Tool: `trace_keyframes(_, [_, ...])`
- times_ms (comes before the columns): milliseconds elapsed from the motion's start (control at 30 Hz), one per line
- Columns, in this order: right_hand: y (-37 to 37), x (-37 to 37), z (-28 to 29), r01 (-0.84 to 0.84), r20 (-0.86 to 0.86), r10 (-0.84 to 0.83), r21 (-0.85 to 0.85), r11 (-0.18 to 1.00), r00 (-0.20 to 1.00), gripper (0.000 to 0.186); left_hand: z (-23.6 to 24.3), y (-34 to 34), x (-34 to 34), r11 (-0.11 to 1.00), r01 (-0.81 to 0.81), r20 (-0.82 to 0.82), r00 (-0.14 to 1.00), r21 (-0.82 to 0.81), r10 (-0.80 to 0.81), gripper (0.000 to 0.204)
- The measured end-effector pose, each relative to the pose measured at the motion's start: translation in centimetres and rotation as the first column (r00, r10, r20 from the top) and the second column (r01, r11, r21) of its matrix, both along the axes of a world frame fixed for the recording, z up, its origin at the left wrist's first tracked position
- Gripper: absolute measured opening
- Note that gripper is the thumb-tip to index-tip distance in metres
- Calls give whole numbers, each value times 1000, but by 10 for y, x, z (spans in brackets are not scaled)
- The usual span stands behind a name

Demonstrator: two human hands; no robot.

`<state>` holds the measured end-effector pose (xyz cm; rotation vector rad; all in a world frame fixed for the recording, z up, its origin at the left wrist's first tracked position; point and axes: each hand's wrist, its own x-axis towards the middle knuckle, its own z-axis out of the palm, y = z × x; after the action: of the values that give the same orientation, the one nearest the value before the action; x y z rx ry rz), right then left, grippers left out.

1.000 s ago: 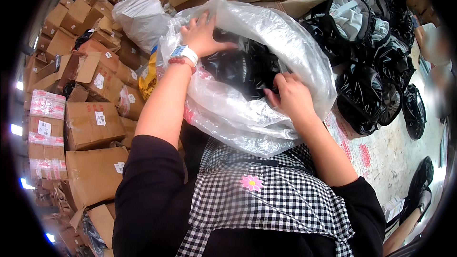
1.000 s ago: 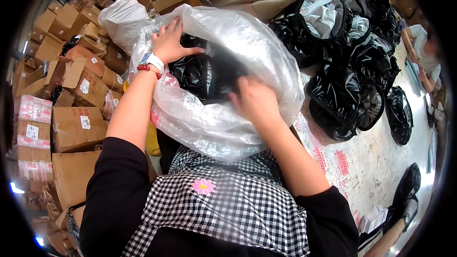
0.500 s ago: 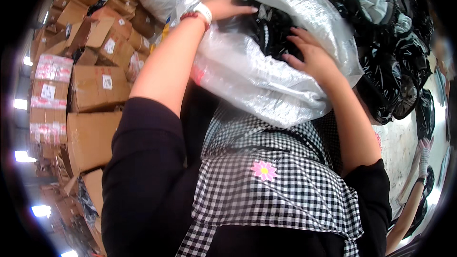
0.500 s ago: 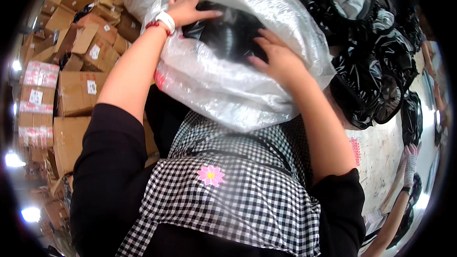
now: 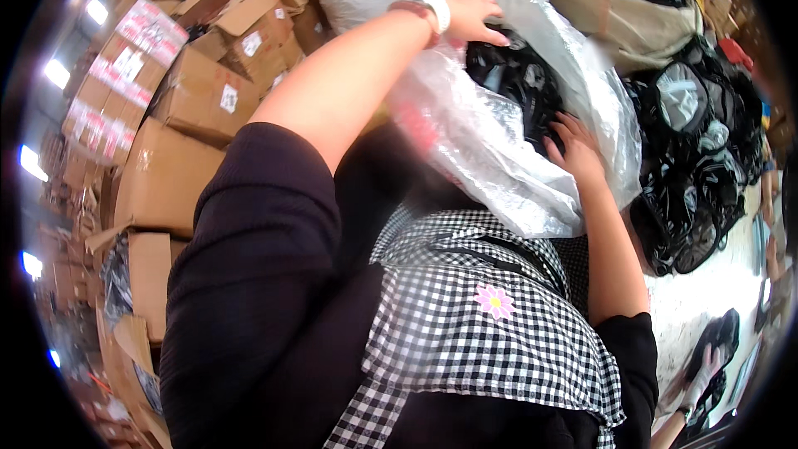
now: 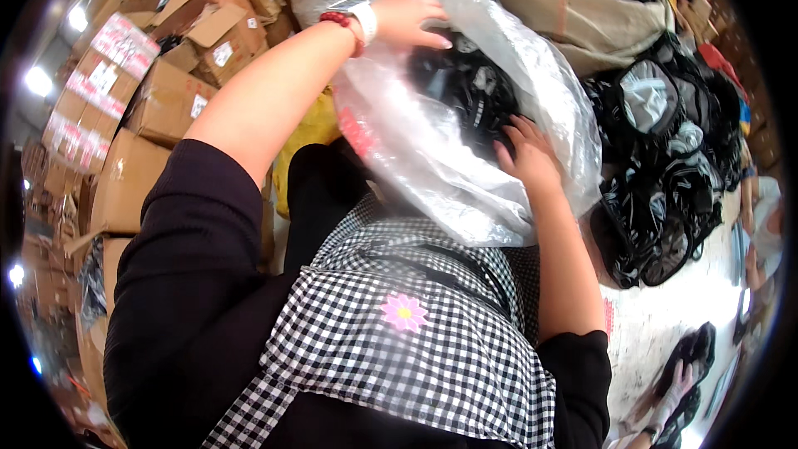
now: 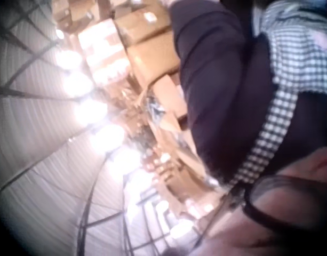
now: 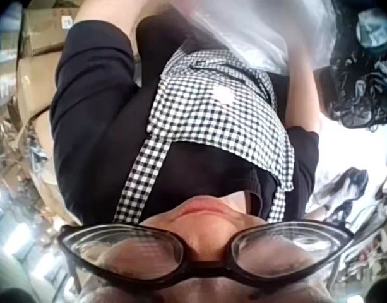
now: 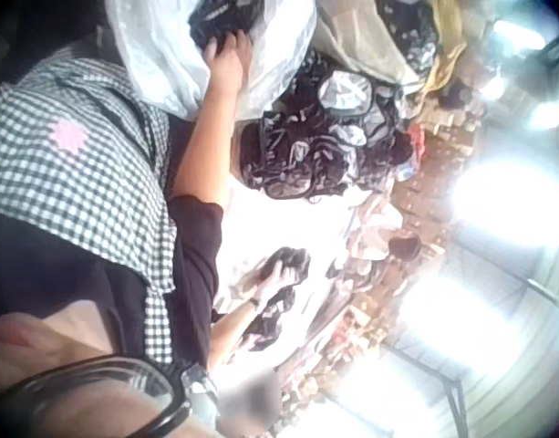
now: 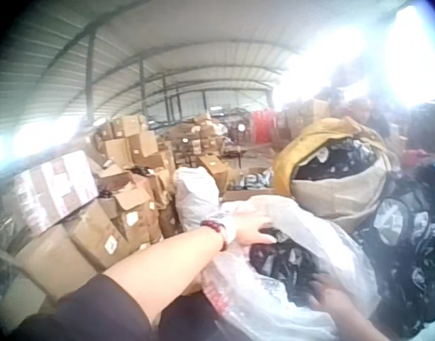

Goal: The person repeatedly picks up small black plastic packages from a table, opens them to reveal folded clothing, and places the items into a large clear plastic bag. The person then ties the bag closed and places it into a large canvas tote.

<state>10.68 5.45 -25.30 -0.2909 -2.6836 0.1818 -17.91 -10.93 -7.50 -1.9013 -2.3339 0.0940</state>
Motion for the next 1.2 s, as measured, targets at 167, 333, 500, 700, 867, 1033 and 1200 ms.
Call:
trace_keyframes(167, [15,0,-10,-50,-41,51,39,998,998,40,-4,-37,17,982,-53,-71,995,182,67,74])
trace_keyframes(333, [25,-4,-17,-85,-34,87,54,995,996,38,-27,-78,22,983,-136,-25,990,120,140,72])
trace_keyframes(500, [37,-8,-23,-117,-64,127,143,983,990,37,-56,-80,13,964,-92,-75,991,251,114,71])
trace_keyframes(700, [31,-3,-19,-103,-31,107,105,989,994,37,-59,-67,9,974,-127,-9,991,189,132,70])
trace_keyframes(867, [13,12,-7,-78,-20,79,34,996,997,41,-69,-54,6,979,-82,42,996,185,75,66])
trace_keyframes(1033, [-4,23,12,-93,60,100,-112,989,993,44,-87,-70,28,934,-69,115,993,350,30,55])
trace_keyframes(1200, [-12,42,51,-81,89,129,-416,906,988,45,-37,-64,71,912,-90,-42,992,400,116,61])
